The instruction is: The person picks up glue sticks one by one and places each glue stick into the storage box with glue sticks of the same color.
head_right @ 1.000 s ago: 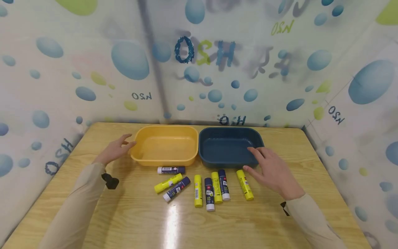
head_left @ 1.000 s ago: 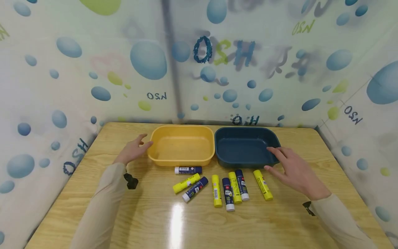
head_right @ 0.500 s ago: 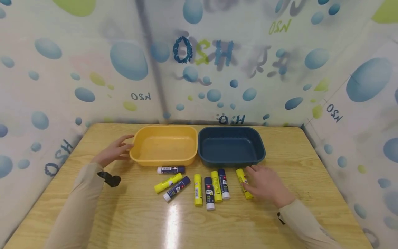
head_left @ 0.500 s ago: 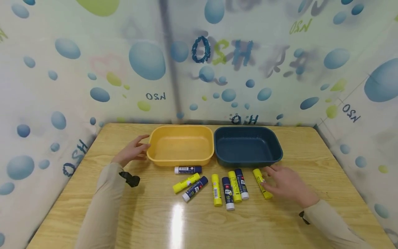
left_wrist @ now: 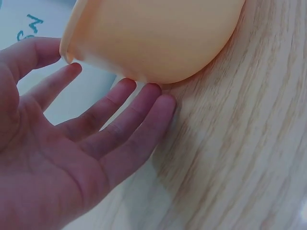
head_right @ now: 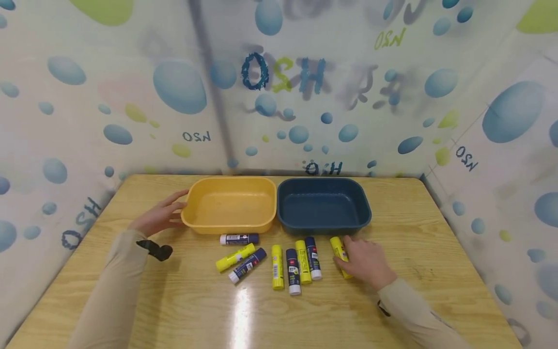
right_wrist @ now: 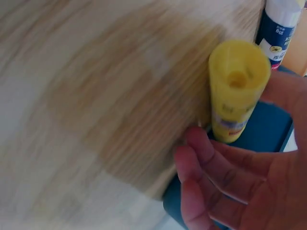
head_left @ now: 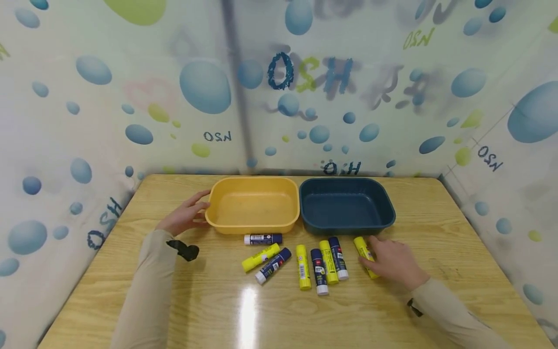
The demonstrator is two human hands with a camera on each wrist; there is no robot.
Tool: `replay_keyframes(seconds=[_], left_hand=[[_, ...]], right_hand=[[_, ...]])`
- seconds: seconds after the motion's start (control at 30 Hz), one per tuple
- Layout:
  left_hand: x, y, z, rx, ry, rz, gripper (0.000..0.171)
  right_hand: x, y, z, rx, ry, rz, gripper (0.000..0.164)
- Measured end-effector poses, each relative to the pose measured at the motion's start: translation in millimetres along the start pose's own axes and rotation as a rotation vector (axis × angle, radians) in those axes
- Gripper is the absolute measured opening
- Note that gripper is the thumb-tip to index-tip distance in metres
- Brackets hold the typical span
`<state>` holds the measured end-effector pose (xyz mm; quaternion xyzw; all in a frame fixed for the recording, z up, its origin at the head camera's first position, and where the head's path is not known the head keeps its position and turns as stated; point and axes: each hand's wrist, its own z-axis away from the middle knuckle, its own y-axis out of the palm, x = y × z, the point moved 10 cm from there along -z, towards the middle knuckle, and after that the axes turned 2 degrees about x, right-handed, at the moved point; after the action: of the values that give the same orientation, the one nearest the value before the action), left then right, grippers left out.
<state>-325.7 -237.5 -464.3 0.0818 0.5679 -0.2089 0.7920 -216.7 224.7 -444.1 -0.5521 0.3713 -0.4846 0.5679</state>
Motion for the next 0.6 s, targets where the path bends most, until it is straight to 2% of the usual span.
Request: replay_keyframes(seconds=[0.3,0.6], left_hand=[[7.7,2.8,-2.3,0.020,-0.013,0.129,0.063],[8.0,1.8,-2.3,0.042,-0.006,0.172,0.064]], right_hand=[[1.1,6.3,-5.4,0.059,0.065,-0.074,0.041],[11.0,2.3,-5.7,0.109,0.046,-0.075,0.040]])
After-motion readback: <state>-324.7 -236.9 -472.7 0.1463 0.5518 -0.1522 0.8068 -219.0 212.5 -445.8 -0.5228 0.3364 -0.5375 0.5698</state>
